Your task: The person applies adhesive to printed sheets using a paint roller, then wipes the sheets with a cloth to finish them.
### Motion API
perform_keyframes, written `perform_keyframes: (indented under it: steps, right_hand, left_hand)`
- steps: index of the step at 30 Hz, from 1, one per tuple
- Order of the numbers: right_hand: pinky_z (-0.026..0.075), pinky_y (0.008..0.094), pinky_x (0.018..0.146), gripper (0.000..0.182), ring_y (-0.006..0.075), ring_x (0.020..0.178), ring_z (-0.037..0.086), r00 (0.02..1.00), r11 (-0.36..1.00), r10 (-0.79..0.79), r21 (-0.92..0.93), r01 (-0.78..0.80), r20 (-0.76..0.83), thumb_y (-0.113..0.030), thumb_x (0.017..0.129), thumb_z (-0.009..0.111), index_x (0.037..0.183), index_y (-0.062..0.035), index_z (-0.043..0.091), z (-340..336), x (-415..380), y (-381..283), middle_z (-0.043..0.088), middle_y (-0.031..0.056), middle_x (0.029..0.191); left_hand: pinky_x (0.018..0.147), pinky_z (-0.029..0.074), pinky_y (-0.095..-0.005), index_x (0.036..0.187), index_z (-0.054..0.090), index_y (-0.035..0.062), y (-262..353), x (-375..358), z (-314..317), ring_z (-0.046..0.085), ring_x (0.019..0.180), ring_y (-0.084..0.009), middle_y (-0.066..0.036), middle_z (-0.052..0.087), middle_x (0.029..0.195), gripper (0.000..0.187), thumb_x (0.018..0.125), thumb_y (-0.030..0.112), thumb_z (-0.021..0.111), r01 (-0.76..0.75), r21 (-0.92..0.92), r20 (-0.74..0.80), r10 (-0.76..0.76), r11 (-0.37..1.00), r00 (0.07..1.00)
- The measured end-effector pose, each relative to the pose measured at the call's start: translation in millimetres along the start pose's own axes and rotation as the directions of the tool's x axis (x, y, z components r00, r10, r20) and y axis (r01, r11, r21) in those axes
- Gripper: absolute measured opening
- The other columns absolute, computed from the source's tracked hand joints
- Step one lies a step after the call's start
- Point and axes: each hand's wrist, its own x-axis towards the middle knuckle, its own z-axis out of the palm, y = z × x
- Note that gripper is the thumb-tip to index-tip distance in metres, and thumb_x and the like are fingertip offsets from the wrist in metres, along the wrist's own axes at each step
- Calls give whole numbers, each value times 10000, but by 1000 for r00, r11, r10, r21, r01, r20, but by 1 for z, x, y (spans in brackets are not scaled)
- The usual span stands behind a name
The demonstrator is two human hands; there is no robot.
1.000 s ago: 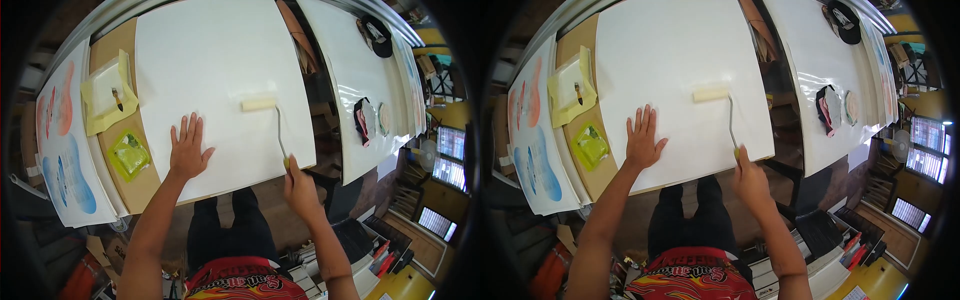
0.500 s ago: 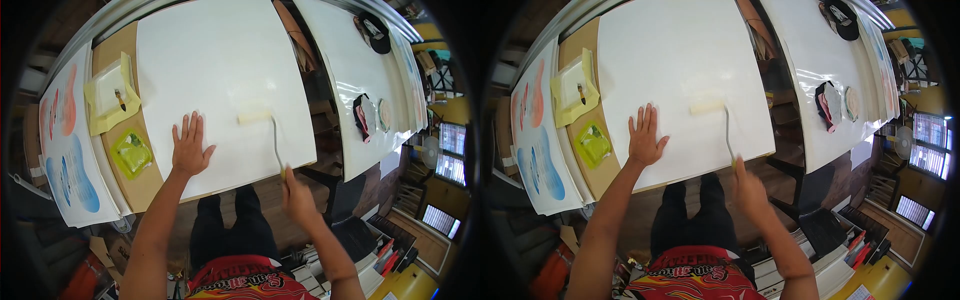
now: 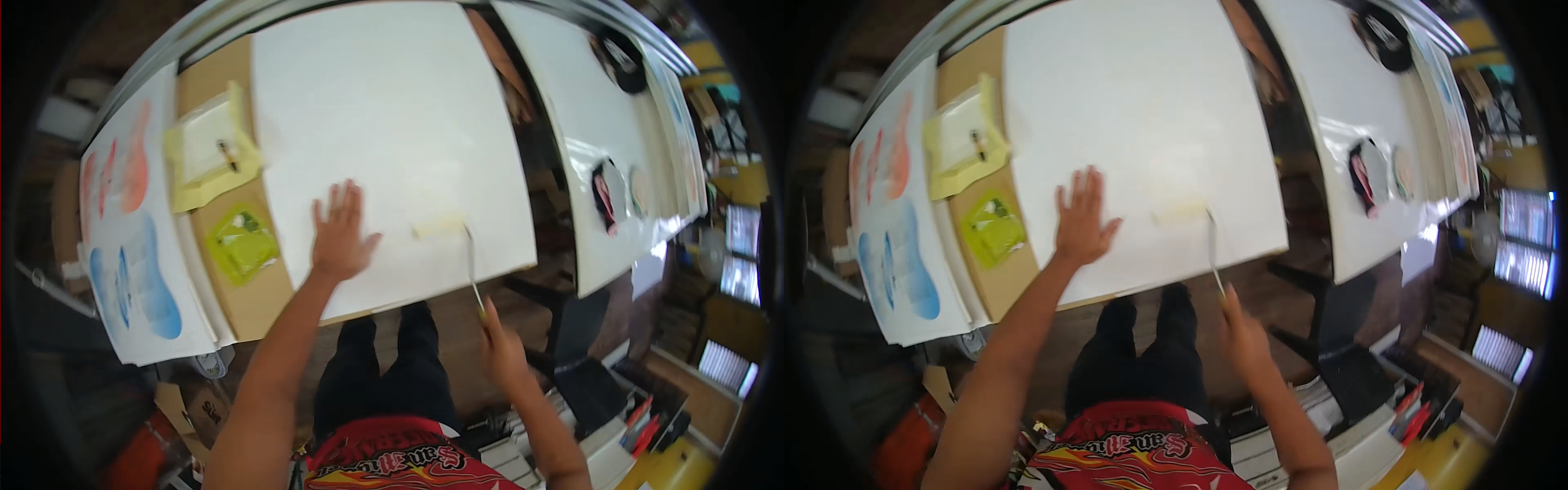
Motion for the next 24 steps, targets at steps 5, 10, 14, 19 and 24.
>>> perform_keyframes:
  steps: [5, 10, 14, 19, 24]
  right_hand:
    - [558, 398, 705, 541, 348, 763, 728, 1000, 993, 4, 119, -6, 17, 8, 897, 614, 1428, 40, 518, -59, -38, -29, 707, 254, 926]
    - [549, 363, 745, 495, 349, 790, 728, 962, 954, -271, 127, 273, -35, -20, 914, 614, 1399, 51, 544, -62, 106, -164, 699, 258, 916]
    - [537, 366, 713, 380, 365, 734, 693, 852, 844, -517, 119, 523, -83, -49, 939, 565, 1301, 64, 594, -8, 231, -279, 688, 266, 892]
    - [553, 514, 813, 217, 455, 882, 685, 888, 889, -433, -91, 449, 152, -86, 922, 543, 1059, 34, 661, 47, 312, -348, 703, 275, 909]
    - [558, 511, 820, 216, 453, 889, 692, 900, 893, -399, -147, 424, 173, -84, 918, 553, 1032, 55, 672, 68, 323, -374, 704, 287, 942]
  left_hand:
    - [1203, 121, -679, 1602, 190, -21, -5, -4, -6, 132, 1559, -390, -191, 162, 1687, 915, 954, 513, 553, -19, -62, -6, 19, 998, 1000]
    - [1211, 156, -636, 1589, 232, -29, -10, -8, -6, 156, 1548, -390, -202, 176, 1681, 859, 977, 503, 518, -35, -107, -40, 31, 994, 999]
    - [1207, 169, -642, 1574, 276, -28, -14, -10, -17, 161, 1543, -388, -216, 231, 1654, 848, 966, 499, 542, -33, -133, 39, 38, 991, 999]
    - [1219, 187, -607, 1533, 331, -57, -17, -14, -11, 171, 1538, -382, -221, 294, 1615, 799, 982, 487, 530, -76, -199, -102, 56, 977, 993]
    - [1216, 188, -609, 1520, 359, -59, -19, -14, -7, 180, 1532, -385, -222, 308, 1609, 782, 985, 486, 525, -81, -205, -99, 61, 975, 993]
